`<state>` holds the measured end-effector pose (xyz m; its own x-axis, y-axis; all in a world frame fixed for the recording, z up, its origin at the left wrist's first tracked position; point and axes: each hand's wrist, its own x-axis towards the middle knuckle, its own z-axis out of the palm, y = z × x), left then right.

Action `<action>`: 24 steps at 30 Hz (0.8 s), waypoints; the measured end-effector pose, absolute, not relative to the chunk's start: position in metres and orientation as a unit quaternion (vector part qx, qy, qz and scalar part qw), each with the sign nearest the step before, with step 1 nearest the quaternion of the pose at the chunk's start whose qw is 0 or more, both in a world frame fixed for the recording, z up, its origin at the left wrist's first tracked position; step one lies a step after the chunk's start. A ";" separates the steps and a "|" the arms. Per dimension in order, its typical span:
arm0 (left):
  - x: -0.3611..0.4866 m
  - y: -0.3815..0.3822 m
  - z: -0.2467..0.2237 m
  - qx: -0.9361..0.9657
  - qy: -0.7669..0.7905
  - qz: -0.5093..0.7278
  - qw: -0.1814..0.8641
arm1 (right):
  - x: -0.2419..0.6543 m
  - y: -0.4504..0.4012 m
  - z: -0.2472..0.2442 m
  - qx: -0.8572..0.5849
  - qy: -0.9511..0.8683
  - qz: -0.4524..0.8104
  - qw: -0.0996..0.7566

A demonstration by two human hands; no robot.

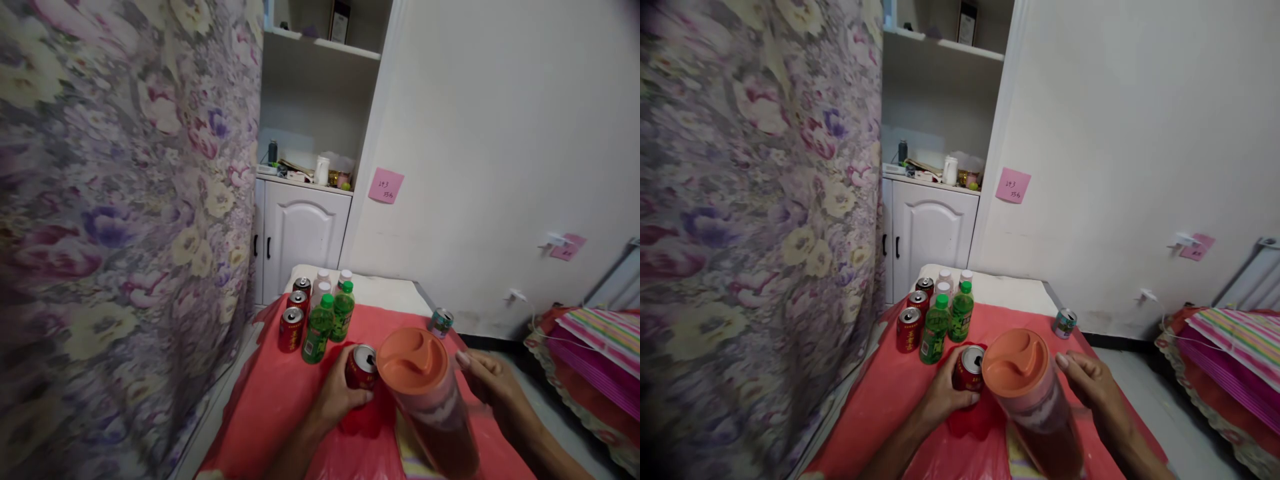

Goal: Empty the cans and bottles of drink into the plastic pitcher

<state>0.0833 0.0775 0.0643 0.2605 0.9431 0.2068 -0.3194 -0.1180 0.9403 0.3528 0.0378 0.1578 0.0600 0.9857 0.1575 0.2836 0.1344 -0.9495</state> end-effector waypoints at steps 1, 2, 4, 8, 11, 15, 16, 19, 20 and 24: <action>0.083 0.078 0.064 0.527 0.300 0.530 0.593 | 0.354 0.038 0.155 -0.542 -0.576 0.372 0.485; 0.083 0.077 0.065 0.527 0.304 0.530 0.591 | 0.356 0.039 0.151 -0.538 -0.570 0.379 0.492; 0.083 0.078 0.066 0.529 0.309 0.529 0.588 | 0.359 0.041 0.144 -0.532 -0.554 0.390 0.509; 0.079 0.081 0.066 0.514 0.305 0.539 0.594 | 0.366 0.046 0.131 -0.527 -0.520 0.390 0.548; 0.075 0.084 0.066 0.492 0.324 0.544 0.597 | 0.371 0.050 0.127 -0.524 -0.493 0.369 0.588; 0.074 0.088 0.067 0.488 0.339 0.538 0.598 | 0.379 0.060 0.123 -0.509 -0.455 0.340 0.647; 0.074 0.088 0.066 0.488 0.343 0.536 0.597 | 0.382 0.063 0.121 -0.501 -0.450 0.333 0.660; 0.075 0.091 0.062 0.489 0.348 0.533 0.597 | 0.389 0.072 0.110 -0.483 -0.443 0.318 0.685; 0.076 0.092 0.060 0.490 0.348 0.533 0.595 | 0.391 0.075 0.106 -0.479 -0.439 0.314 0.692; 0.075 0.097 0.050 0.490 0.357 0.538 0.586 | 0.397 0.085 0.088 -0.471 -0.436 0.314 0.700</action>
<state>0.0748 0.0974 0.0502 0.1651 0.9803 0.1088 -0.2808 -0.0590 0.9579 0.3970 0.0850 0.0884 0.4239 0.8495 0.3140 -0.0280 0.3588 -0.9330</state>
